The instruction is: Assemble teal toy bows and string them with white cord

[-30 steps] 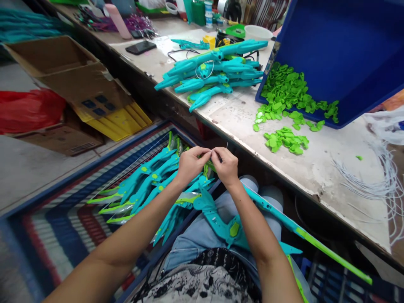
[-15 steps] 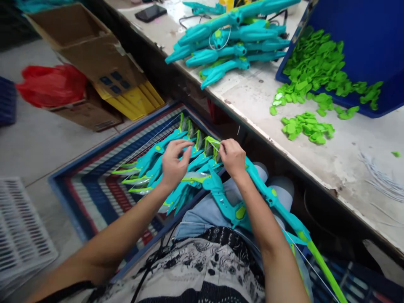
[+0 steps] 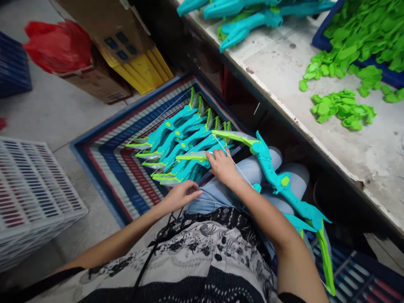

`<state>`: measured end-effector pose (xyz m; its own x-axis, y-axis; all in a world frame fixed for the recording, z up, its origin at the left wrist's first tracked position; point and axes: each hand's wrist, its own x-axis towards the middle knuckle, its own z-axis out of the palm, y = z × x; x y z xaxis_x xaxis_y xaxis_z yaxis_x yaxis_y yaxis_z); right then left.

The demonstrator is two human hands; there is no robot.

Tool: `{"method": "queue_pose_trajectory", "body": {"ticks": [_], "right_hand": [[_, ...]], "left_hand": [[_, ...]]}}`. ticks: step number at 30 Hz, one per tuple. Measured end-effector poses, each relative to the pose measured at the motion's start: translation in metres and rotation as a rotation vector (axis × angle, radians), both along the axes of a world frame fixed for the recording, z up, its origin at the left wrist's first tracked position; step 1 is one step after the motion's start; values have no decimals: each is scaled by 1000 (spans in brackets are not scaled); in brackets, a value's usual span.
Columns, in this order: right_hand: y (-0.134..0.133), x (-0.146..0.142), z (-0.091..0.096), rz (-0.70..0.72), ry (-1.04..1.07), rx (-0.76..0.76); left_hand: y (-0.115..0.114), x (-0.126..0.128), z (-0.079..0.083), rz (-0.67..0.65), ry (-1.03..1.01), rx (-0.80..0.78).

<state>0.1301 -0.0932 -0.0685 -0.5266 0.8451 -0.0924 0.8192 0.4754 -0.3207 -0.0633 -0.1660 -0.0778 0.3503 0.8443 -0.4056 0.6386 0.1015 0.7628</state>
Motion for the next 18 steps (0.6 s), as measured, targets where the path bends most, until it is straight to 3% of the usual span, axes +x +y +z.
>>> {"method": "queue_pose_trajectory", "body": {"ticks": [4,6,8,10,13,15,18], "right_hand": [[6,0,2,-59,-57,-121],[11,5,3,-74,22,-198],[16,13,-1,-88,189,-295],[17,22,-6,-120,411,-411],[15,34,-14,-187,711,-597],[11,38,-16,-239,846,-714],[4,42,-11,-328,998,-874]], "left_hand": [[-13,-15,-1,-203,57,-84],[-11,-16,0,-225,28,-78],[-4,-14,8,-166,-75,-105],[5,-8,23,16,-327,-241],[14,11,51,280,-908,-638],[15,30,66,334,-1216,-848],[13,55,73,349,-1371,-897]]}}
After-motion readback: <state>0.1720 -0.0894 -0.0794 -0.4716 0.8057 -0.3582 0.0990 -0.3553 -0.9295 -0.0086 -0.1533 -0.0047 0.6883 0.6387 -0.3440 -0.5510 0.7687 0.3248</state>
